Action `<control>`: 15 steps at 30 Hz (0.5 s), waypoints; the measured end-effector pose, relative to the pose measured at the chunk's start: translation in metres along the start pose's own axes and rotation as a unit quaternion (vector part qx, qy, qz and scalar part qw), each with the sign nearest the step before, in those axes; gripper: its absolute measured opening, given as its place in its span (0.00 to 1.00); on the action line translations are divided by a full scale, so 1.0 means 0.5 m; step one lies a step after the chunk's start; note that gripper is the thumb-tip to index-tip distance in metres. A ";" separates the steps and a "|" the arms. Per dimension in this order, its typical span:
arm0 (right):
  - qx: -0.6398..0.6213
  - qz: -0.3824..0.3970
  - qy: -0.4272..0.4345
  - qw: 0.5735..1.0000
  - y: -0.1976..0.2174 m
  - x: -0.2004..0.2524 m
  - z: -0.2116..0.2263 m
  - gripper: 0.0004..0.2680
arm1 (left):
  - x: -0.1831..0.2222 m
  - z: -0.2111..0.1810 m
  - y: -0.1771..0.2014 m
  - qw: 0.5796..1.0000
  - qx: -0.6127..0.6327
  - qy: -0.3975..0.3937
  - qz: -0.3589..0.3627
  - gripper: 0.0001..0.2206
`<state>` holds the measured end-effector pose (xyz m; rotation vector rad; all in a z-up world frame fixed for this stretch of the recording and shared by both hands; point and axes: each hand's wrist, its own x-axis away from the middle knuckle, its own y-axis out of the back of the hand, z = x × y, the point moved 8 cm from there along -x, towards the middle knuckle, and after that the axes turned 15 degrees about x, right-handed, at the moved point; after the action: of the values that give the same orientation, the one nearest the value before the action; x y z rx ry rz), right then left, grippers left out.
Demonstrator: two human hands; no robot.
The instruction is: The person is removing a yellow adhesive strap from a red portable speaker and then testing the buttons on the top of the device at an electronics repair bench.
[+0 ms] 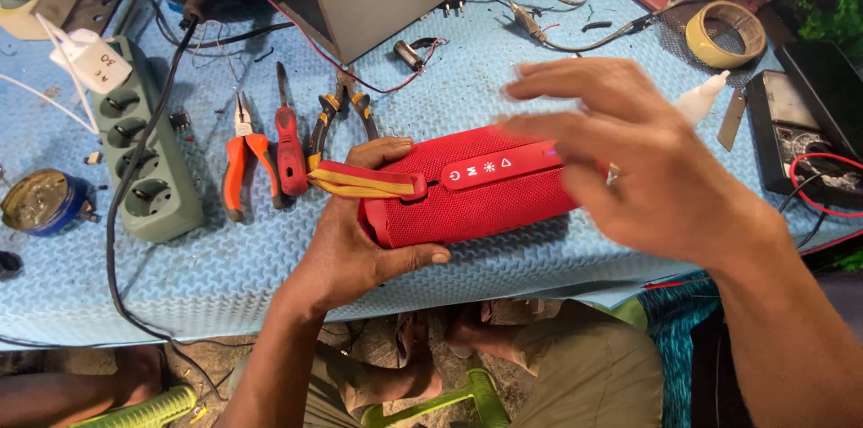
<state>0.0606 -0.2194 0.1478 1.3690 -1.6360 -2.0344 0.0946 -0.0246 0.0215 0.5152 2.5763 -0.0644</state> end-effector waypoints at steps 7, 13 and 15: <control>-0.156 0.052 -0.232 0.959 -0.082 0.143 -0.115 0.34 | -0.004 -0.014 -0.007 1.000 0.015 0.011 0.001 0.41; -0.137 0.118 -0.315 0.932 -0.149 0.191 -0.141 0.46 | -0.009 -0.016 -0.009 1.000 0.005 0.017 0.000 0.41; -0.181 0.083 -0.279 0.940 -0.144 0.180 -0.137 0.43 | -0.010 -0.021 -0.010 1.000 -0.013 0.001 0.004 0.40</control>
<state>0.0889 -0.2966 0.0420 0.5375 -1.3786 -2.5947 0.0918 -0.0294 0.0326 0.5158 2.5744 -0.0276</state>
